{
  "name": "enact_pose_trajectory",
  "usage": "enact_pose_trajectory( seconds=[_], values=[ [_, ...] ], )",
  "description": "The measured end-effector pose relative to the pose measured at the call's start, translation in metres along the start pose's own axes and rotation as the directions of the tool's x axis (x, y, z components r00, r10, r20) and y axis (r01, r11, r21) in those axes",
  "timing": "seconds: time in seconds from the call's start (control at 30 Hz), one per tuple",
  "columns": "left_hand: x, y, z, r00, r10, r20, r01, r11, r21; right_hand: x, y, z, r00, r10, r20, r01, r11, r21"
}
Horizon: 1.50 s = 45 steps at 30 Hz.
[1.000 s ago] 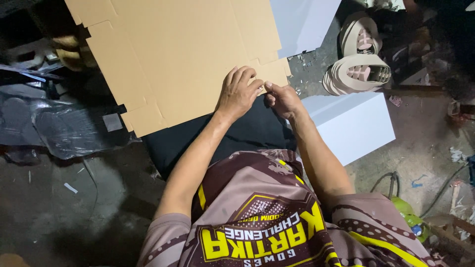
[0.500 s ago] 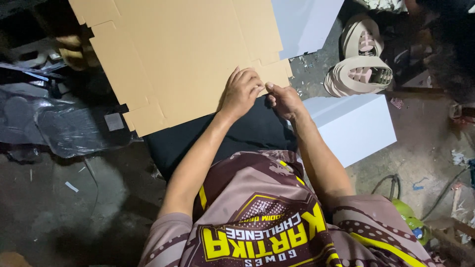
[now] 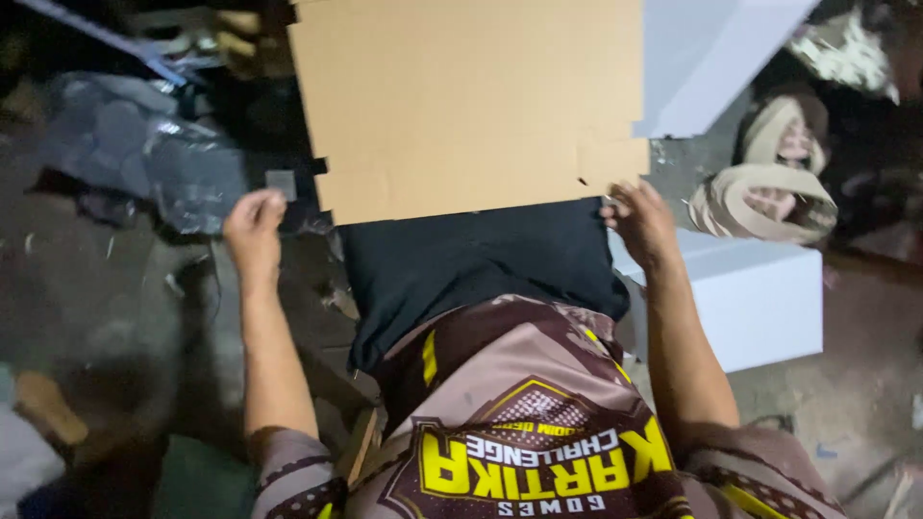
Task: The person assembles a flat cardboard box by folding the side flaps and tucking the tabs into slots. They then insert a white rectangular piece into the box structure and continue folding the remaining flaps to complete the box.
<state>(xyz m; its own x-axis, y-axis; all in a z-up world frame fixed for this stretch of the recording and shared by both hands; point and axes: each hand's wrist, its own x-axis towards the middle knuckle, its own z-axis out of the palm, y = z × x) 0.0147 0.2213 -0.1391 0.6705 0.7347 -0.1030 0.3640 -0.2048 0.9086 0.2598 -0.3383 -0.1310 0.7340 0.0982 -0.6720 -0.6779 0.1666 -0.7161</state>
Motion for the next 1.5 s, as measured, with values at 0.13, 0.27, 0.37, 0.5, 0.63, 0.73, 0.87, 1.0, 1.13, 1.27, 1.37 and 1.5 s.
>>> enact_pose_trajectory(
  seconds=[0.13,0.27,0.37,0.5,0.63,0.73,0.87,1.0,1.13,1.27,1.37,1.5],
  values=[
    [-0.064,-0.098,-0.083,0.929,-0.336,-0.158,0.346,0.938,0.039,-0.008,-0.004,-0.014,1.000,-0.019,-0.009,0.018,0.996,-0.090],
    [-0.128,-0.130,-0.106,0.760,-0.640,-0.111,0.632,0.689,0.354,-0.028,-0.030,0.001,0.996,-0.061,-0.072,0.056,0.996,-0.073],
    [-0.144,-0.089,-0.094,0.640,-0.762,-0.100,0.734,0.568,0.373,-0.037,-0.048,0.009,0.989,-0.081,-0.123,0.057,0.980,-0.190],
    [-0.141,-0.133,-0.076,0.703,-0.705,-0.090,0.646,0.582,0.494,-0.033,-0.059,0.001,0.894,-0.448,0.022,0.408,0.793,-0.453],
    [-0.112,-0.051,-0.032,0.846,-0.532,-0.045,0.524,0.811,0.260,-0.002,-0.059,0.011,0.734,-0.679,0.021,0.587,0.619,-0.521],
    [-0.098,0.029,0.003,0.827,-0.540,0.154,0.558,0.822,-0.112,-0.008,-0.053,0.072,0.468,-0.859,0.209,0.699,0.214,-0.683],
    [-0.082,0.068,0.044,0.873,-0.487,0.040,0.446,0.762,-0.470,-0.043,-0.015,0.155,0.636,-0.597,0.489,0.718,0.226,-0.658],
    [-0.070,0.078,0.059,0.879,-0.475,0.042,0.438,0.769,-0.465,-0.069,0.020,0.229,0.073,-0.415,0.907,0.953,-0.238,-0.186],
    [-0.065,0.084,0.055,0.888,-0.442,0.130,0.449,0.765,-0.462,-0.071,0.039,0.243,0.058,-0.386,0.921,0.892,-0.395,-0.222],
    [-0.065,0.111,0.053,0.853,-0.458,0.249,0.516,0.673,-0.529,-0.064,0.046,0.241,0.125,-0.379,0.917,0.918,-0.307,-0.252],
    [-0.069,0.128,0.062,0.797,-0.500,0.339,0.588,0.512,-0.626,-0.062,0.045,0.240,0.132,-0.381,0.915,0.925,-0.283,-0.252],
    [-0.071,0.127,0.074,0.740,-0.484,0.468,0.652,0.345,-0.675,-0.064,0.042,0.244,0.164,-0.355,0.920,0.924,-0.271,-0.269]
  ],
)
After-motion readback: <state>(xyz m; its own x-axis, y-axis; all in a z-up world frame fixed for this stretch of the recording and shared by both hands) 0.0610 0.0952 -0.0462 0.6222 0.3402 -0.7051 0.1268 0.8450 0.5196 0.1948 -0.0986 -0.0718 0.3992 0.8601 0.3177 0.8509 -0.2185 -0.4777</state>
